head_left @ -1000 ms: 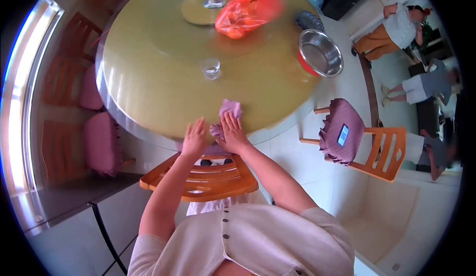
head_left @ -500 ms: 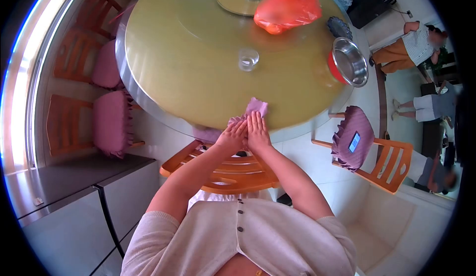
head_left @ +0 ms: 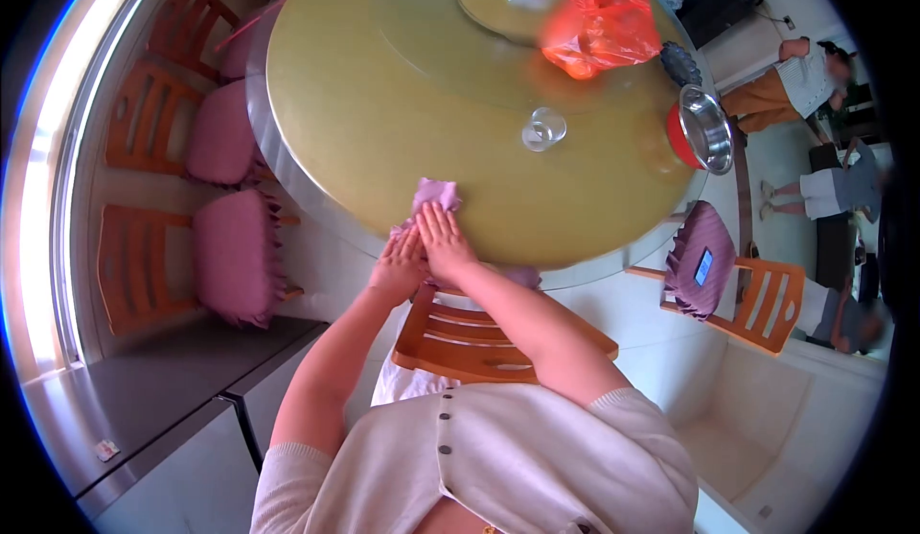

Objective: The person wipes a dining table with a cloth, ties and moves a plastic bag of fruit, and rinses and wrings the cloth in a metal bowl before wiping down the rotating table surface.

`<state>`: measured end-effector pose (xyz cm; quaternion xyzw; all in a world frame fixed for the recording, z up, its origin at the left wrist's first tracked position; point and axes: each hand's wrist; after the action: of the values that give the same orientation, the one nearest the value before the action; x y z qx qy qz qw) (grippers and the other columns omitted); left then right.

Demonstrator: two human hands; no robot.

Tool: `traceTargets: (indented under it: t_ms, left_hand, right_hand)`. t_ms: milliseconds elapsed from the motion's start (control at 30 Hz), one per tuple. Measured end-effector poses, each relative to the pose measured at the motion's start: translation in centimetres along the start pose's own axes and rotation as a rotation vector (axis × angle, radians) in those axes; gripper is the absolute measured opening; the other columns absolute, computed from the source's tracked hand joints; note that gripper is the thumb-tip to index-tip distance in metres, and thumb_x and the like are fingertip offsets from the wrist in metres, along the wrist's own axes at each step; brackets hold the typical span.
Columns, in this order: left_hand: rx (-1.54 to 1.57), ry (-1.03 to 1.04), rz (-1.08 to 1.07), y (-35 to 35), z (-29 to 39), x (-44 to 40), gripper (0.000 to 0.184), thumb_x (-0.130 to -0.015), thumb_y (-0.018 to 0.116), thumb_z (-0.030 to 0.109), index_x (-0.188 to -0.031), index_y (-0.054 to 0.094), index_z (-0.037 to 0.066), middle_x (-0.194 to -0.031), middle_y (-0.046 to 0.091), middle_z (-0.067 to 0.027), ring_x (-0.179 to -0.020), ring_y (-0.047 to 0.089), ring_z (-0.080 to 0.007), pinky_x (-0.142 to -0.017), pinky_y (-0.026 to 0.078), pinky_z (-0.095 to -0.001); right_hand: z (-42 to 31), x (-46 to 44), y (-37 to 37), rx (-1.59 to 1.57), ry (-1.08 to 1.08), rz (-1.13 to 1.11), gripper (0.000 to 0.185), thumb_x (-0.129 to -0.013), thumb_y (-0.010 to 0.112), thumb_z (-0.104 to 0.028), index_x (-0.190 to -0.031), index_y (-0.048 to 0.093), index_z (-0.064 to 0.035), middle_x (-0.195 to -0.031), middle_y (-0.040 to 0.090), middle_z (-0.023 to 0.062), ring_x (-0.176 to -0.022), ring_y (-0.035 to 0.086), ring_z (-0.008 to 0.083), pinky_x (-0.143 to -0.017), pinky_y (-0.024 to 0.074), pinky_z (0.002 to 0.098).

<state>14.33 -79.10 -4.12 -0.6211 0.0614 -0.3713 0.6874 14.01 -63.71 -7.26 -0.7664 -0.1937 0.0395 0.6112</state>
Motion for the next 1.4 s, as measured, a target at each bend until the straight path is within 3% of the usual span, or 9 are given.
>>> traceTargets:
  t_ms: [33, 200, 500, 667, 767, 967, 1200, 1233, 1400]
  left_hand:
    - [-0.028, -0.029, 0.015, 0.5, -1.5, 0.1, 0.072, -0.093, 0.047, 0.042, -0.147, 0.024, 0.001, -0.155, 0.021, -0.014, -0.144, 0.019, -0.0239, -0.117, 0.014, -0.0403]
    - [-0.052, -0.069, 0.061, 0.3, -6.3, 2.3, 0.074, -0.091, 0.05, 0.042, -0.146, 0.025, 0.001, -0.155, 0.021, -0.0141, -0.143, 0.02, -0.0254, -0.117, 0.015, -0.0397]
    - [-0.001, 0.017, 0.003, -1.2, -2.8, 2.7, 0.074, -0.087, 0.058, 0.045, -0.142, 0.036, 0.001, -0.149, 0.032, -0.0162, -0.14, 0.029, -0.027, -0.114, 0.024, -0.0405]
    - [-0.153, 0.082, -0.087, -1.6, 2.6, 1.5, 0.067, -0.087, 0.058, 0.039, -0.137, 0.041, -0.003, -0.145, 0.037, -0.02, -0.136, 0.036, -0.0296, -0.112, 0.029, -0.0403]
    - [-0.247, 0.092, -0.066, 1.2, 5.8, -0.2, 0.062, -0.087, 0.054, 0.041, -0.127, 0.051, -0.006, -0.134, 0.049, -0.0241, -0.122, 0.051, -0.0306, -0.101, 0.041, -0.0395]
    - [-0.212, 0.178, -0.161, 1.2, 12.9, -2.5, 0.054, -0.085, 0.058, 0.031, -0.124, 0.053, -0.006, -0.133, 0.049, -0.0261, -0.119, 0.053, -0.033, -0.101, 0.041, -0.0398]
    - [-0.28, 0.332, -0.081, 1.9, 22.2, -6.2, 0.056, -0.083, 0.061, 0.026, -0.127, 0.05, -0.006, -0.136, 0.045, -0.0246, -0.127, 0.045, -0.0332, -0.106, 0.036, -0.0412]
    - [-0.223, 0.366, -0.041, 1.6, 23.7, -6.8, 0.056, -0.084, 0.061, 0.028, -0.127, 0.049, -0.006, -0.138, 0.043, -0.0238, -0.129, 0.042, -0.0332, -0.108, 0.034, -0.0415]
    - [-0.207, 0.446, 0.037, 3.1, 29.9, -10.6, 0.07, -0.084, 0.062, 0.037, -0.136, 0.04, -0.003, -0.147, 0.033, -0.0209, -0.135, 0.034, -0.0319, -0.111, 0.028, -0.0444]
  right_hand:
    - [-1.3, -1.3, 0.3, 0.044, -0.02, -0.001, 0.09, -0.081, 0.058, -0.041, -0.147, 0.016, 0.003, -0.155, 0.009, 0.0221, -0.145, 0.004, 0.0348, -0.118, 0.0038, 0.0464]
    - [-5.6, -5.0, 0.5, -0.013, -0.081, 0.027, 0.084, -0.083, 0.055, -0.04, -0.147, 0.021, 0.0022, -0.155, 0.011, 0.0213, -0.145, 0.006, 0.0344, -0.118, 0.0036, 0.0459]
    - [-2.9, -0.4, 0.9, 0.056, -0.176, 0.15, 0.087, -0.082, 0.057, -0.049, -0.145, 0.026, 0.0009, -0.155, 0.019, 0.0172, -0.144, 0.014, 0.0294, -0.118, 0.0085, 0.0441]
    - [0.6, 4.2, 0.2, 0.2, -0.251, 0.054, 0.075, -0.087, 0.05, -0.043, -0.144, 0.029, 0.0003, -0.154, 0.021, 0.0172, -0.144, 0.016, 0.0291, -0.117, 0.0112, 0.045]
    - [3.3, 7.0, 0.9, 0.219, -0.279, 0.071, 0.077, -0.084, 0.054, -0.039, -0.145, 0.028, -0.0011, -0.154, 0.022, 0.0164, -0.144, 0.015, 0.029, -0.118, 0.0103, 0.0442]
    - [9.9, 12.2, 0.8, 0.25, -0.346, 0.073, 0.074, -0.085, 0.055, -0.04, -0.144, 0.03, -0.0026, -0.154, 0.022, 0.0151, -0.144, 0.016, 0.0281, -0.117, 0.0127, 0.0435]
    - [18.6, 19.7, -2.7, 0.228, -0.228, -0.131, 0.073, -0.09, 0.052, -0.037, -0.147, 0.023, -0.0021, -0.155, 0.019, 0.0139, -0.145, 0.014, 0.0266, -0.118, 0.0109, 0.0415]
    - [20.3, 20.6, -1.8, 0.176, -0.21, -0.005, 0.072, -0.091, 0.052, -0.037, -0.147, 0.022, -0.0022, -0.155, 0.019, 0.0138, -0.145, 0.013, 0.027, -0.118, 0.0103, 0.0412]
    - [27.2, 25.7, -2.6, 0.187, -0.043, -0.006, 0.075, -0.088, 0.056, -0.031, -0.148, 0.021, -0.0036, -0.156, 0.016, 0.0145, -0.145, 0.013, 0.0267, -0.118, 0.0117, 0.0412]
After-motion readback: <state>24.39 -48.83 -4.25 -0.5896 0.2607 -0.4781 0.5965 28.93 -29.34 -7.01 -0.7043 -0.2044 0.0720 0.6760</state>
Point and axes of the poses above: each hand's wrist, its own x-axis away from the middle knuckle, its own y-axis out of the palm, z = x × y
